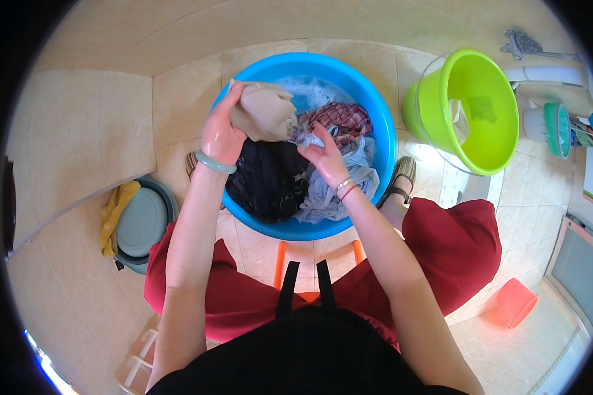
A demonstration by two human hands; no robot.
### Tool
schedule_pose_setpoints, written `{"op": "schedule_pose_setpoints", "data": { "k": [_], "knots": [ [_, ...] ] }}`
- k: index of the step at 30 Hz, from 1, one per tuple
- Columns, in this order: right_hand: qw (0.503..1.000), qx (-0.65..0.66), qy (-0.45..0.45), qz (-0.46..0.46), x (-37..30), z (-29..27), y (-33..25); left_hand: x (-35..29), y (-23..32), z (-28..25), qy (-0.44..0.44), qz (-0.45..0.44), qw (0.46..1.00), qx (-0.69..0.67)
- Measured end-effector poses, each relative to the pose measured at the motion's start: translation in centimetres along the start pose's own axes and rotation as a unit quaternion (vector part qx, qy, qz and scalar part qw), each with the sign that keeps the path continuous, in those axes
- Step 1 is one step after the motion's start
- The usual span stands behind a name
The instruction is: The person hand-washes various garments in a blue basin filled with soapy water. They scrub and wring out individual items, including a white cloth, a dark garment, and a light-colored piece, then transfer the washed items into a green bucket.
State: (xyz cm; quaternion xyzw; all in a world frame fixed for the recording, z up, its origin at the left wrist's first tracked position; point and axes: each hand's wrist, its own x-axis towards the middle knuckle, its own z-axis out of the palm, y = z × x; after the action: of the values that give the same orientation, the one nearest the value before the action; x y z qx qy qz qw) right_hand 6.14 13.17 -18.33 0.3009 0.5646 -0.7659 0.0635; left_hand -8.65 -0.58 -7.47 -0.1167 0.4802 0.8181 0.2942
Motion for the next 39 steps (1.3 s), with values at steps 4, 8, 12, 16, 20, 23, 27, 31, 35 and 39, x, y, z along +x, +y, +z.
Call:
{"op": "schedule_pose_setpoints", "data": {
  "k": [4, 8, 12, 16, 20, 23, 27, 31, 35, 39],
  "knots": [
    [0.974, 0.182, -0.086, 0.102, 2.5, -0.2, -3.7, 0.0, 1.3, 1.7, -0.07, -0.07, 0.993, -0.072],
    [0.935, 0.329, -0.098, 0.094, 5.0, -0.7, -2.3, 2.3, -1.2, -1.7, -0.068, -0.07, 0.989, -0.11],
    [0.968, 0.248, 0.016, -0.037, 9.0, -2.9, -0.2, 5.4, -6.6, -8.2, -0.031, -0.026, 0.998, -0.057],
    [0.987, -0.038, 0.045, -0.15, 12.2, -4.6, 0.9, 7.5, -11.4, -10.8, -0.001, 0.019, 0.999, -0.03],
    [0.909, -0.331, 0.116, -0.226, 14.2, -4.3, 1.7, 9.4, -13.4, -10.6, 0.179, -0.041, 0.983, 0.001],
    [0.818, -0.494, 0.131, -0.263, 15.4, -1.8, 1.7, 12.6, -16.1, -13.0, 0.309, 0.077, 0.938, 0.139],
    [0.72, -0.681, -0.011, -0.136, 16.1, 0.8, 2.0, 13.5, -16.7, -11.6, 0.298, 0.14, 0.871, 0.363],
    [0.659, -0.751, -0.044, -0.028, 19.8, 0.3, 5.0, 15.0, -17.5, -12.0, 0.199, 0.07, 0.845, 0.491],
    [0.8, -0.594, 0.058, 0.064, 21.3, 0.6, 5.0, 15.5, -18.8, -10.9, 0.177, 0.045, 0.974, 0.133],
    [0.891, -0.384, 0.062, -0.235, 16.2, 1.5, 2.4, 14.3, -15.7, -9.9, 0.004, -0.198, 0.957, -0.211]
  ]
}}
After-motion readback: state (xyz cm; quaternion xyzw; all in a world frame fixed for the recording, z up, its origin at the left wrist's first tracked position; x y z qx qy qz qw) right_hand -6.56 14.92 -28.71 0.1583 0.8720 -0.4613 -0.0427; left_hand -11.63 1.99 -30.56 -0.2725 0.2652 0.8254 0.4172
